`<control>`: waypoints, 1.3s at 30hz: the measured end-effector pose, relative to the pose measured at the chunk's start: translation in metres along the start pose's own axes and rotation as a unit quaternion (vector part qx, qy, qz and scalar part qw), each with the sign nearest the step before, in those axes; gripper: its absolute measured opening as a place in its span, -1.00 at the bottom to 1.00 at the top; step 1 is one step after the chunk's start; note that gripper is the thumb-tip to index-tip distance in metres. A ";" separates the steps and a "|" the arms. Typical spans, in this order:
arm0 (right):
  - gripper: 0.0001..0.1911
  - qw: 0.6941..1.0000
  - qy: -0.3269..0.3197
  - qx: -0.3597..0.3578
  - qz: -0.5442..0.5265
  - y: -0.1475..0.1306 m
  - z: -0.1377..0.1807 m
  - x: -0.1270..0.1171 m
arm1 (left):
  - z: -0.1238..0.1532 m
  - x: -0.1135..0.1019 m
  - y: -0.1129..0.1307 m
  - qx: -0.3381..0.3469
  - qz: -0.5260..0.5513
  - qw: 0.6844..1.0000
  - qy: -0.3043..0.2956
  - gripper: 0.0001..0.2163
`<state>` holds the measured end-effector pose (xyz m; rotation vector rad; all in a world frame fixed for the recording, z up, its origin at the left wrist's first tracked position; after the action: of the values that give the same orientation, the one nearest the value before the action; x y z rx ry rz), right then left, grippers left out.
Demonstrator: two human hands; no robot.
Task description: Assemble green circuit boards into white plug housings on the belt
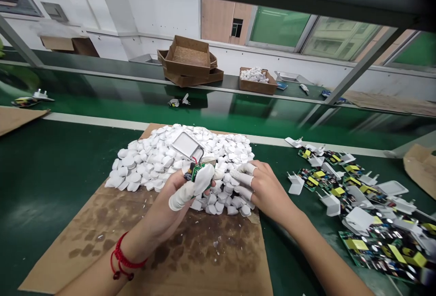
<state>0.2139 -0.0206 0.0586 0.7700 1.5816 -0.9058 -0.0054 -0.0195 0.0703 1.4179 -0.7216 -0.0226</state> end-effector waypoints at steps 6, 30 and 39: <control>-0.80 0.997 0.066 -0.036 0.024 0.004 -0.002 0.010 | 0.001 0.007 0.009 -0.007 -0.091 0.994 -0.056 -0.55; -0.66 0.745 0.043 -0.218 -0.629 -0.015 0.008 -0.007 | 0.005 0.009 0.007 -0.033 -0.299 0.925 -0.231 -0.13; -0.77 0.737 0.030 -0.216 -0.640 -0.022 0.007 -0.008 | 0.005 0.013 0.009 0.014 -0.233 0.939 -0.253 -0.08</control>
<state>0.2002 -0.0377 0.0693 -0.8211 2.2237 -1.3320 -0.0016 -0.0279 0.0843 1.6009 -0.7844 -0.7752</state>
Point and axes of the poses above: each hand's wrist, its own z-axis away from the middle knuckle, its own x-axis out of the palm, y = z × x, the point moved 1 cm from there along -z, towards the middle knuckle, and after that the axes turned 7 degrees about -y, right-handed, at the moved point
